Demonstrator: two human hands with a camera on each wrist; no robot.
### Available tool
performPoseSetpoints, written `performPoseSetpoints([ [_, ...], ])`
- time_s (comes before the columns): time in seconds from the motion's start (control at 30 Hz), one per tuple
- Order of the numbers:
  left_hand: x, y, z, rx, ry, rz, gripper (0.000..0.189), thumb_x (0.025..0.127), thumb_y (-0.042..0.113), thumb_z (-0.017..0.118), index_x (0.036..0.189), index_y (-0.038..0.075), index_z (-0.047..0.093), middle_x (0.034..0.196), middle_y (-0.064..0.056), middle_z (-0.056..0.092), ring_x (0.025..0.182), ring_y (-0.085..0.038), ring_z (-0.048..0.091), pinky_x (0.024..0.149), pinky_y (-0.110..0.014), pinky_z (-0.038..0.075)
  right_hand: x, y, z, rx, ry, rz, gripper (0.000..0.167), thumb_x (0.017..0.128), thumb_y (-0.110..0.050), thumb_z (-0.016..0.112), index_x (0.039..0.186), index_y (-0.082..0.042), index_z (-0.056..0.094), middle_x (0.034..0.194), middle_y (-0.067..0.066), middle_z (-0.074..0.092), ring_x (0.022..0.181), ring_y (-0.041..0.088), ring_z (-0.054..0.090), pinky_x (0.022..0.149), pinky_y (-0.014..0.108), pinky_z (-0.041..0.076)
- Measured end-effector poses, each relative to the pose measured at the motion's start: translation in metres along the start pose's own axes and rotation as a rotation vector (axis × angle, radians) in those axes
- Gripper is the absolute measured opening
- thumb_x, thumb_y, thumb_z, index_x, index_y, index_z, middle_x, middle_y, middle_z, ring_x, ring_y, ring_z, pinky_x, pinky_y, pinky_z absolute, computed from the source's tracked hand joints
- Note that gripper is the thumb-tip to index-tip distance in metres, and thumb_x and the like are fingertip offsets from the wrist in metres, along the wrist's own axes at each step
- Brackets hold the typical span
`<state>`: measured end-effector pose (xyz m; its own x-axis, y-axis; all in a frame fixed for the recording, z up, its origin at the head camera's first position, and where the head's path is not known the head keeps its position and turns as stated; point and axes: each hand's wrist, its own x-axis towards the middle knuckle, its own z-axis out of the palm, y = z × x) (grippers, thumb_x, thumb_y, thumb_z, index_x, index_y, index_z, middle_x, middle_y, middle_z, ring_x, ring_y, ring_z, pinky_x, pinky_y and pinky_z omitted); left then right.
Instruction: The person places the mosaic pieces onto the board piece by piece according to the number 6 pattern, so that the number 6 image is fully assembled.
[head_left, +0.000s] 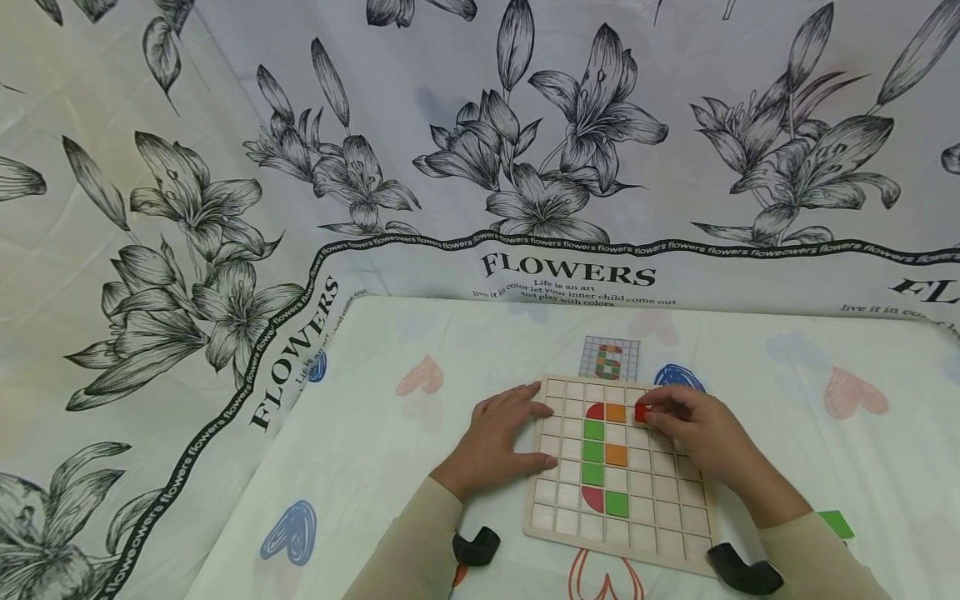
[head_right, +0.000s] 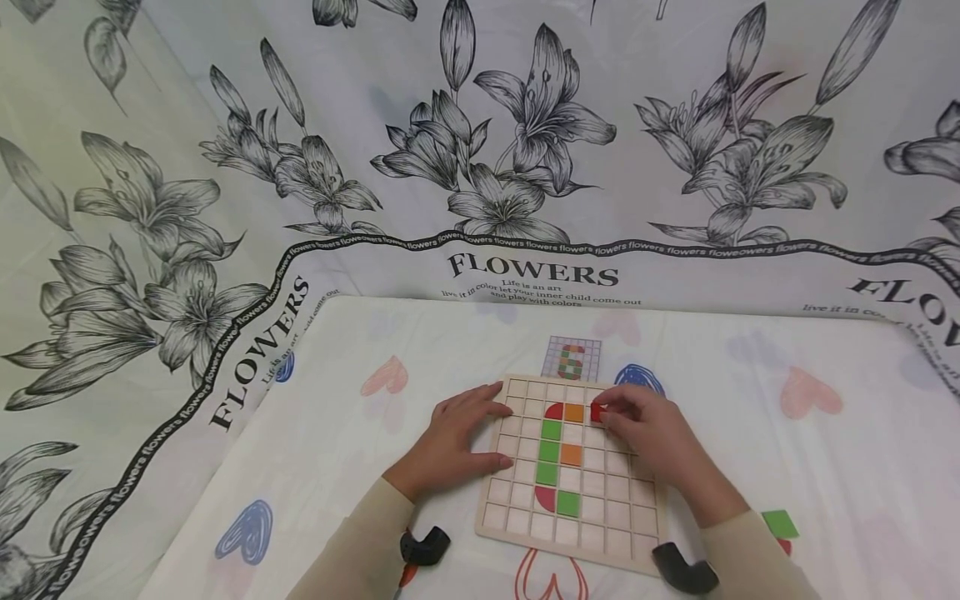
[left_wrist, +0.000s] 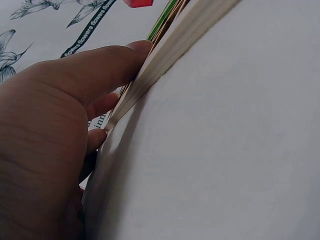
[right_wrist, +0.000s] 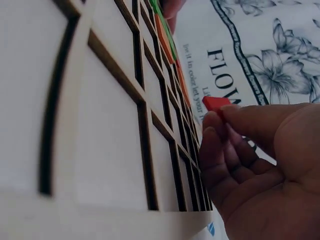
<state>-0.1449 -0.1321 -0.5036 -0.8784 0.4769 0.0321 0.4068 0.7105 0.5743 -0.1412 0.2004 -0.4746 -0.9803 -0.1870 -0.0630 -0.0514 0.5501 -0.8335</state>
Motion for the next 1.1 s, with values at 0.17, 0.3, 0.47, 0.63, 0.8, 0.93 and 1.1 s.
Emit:
performPoseSetpoints([
  [0.17,0.000,-0.001,0.000,-0.001,-0.004,-0.007,0.062,0.092,0.057,0.082,0.147,0.033,0.063,0.175,0.013,0.031,0.161,-0.011,0.022,0.124,-0.055,0.020,0.005,0.003,0.004,-0.041,-0.008,-0.018,0.014,0.107,-0.012,0.072,0.120,-0.011,0.077,0.119,0.004,0.075,0.102,0.024,0.065,0.088,0.045,0.053],
  [0.3,-0.001,-0.001,0.000,0.001,-0.002,-0.006,0.063,0.092,0.057,0.082,0.147,0.033,0.063,0.175,0.013,0.031,0.161,-0.012,0.022,0.124,-0.055,0.020,0.009,0.002,0.007,-0.061,-0.020,-0.029,0.014,0.107,-0.011,0.071,0.119,-0.010,0.077,0.116,0.004,0.075,0.098,0.023,0.065,0.085,0.043,0.054],
  [0.47,-0.001,-0.001,-0.001,-0.002,0.000,0.000,0.062,0.092,0.057,0.082,0.147,0.032,0.063,0.175,0.012,0.031,0.161,-0.013,0.023,0.124,-0.055,0.021,0.011,-0.002,0.012,-0.083,-0.034,0.001,0.015,0.107,-0.012,0.071,0.120,-0.009,0.076,0.113,0.005,0.073,0.096,0.024,0.063,0.085,0.044,0.054],
  [0.63,0.000,0.001,-0.001,0.000,-0.001,0.007,0.063,0.093,0.057,0.081,0.147,0.032,0.063,0.175,0.011,0.032,0.161,-0.013,0.023,0.124,-0.055,0.021,0.011,-0.003,0.013,-0.110,-0.025,0.018,0.015,0.107,-0.012,0.071,0.120,-0.008,0.075,0.110,0.004,0.072,0.094,0.024,0.061,0.082,0.043,0.053],
  [0.8,-0.001,0.001,-0.001,0.003,0.000,0.001,0.063,0.093,0.057,0.081,0.147,0.032,0.063,0.174,0.012,0.032,0.161,-0.013,0.023,0.125,-0.054,0.021,0.010,-0.003,0.013,-0.114,0.003,0.000,0.017,0.106,-0.012,0.071,0.122,-0.005,0.073,0.109,0.005,0.071,0.092,0.024,0.060,0.080,0.041,0.053],
  [0.93,-0.001,0.001,-0.001,0.000,-0.004,-0.007,0.063,0.092,0.057,0.082,0.147,0.032,0.063,0.175,0.012,0.031,0.161,-0.012,0.022,0.125,-0.054,0.020,0.009,-0.002,0.014,-0.107,0.021,-0.006,0.020,0.107,-0.012,0.070,0.125,-0.003,0.071,0.109,0.005,0.070,0.093,0.024,0.061,0.080,0.041,0.054],
  [1.1,0.000,0.001,0.000,0.001,-0.006,-0.013,0.063,0.092,0.057,0.082,0.147,0.032,0.063,0.175,0.013,0.030,0.161,-0.013,0.022,0.125,-0.054,0.019,0.009,-0.002,0.014,-0.100,0.029,-0.009,0.020,0.108,-0.014,0.069,0.125,-0.005,0.072,0.109,0.004,0.069,0.093,0.025,0.059,0.080,0.041,0.052],
])
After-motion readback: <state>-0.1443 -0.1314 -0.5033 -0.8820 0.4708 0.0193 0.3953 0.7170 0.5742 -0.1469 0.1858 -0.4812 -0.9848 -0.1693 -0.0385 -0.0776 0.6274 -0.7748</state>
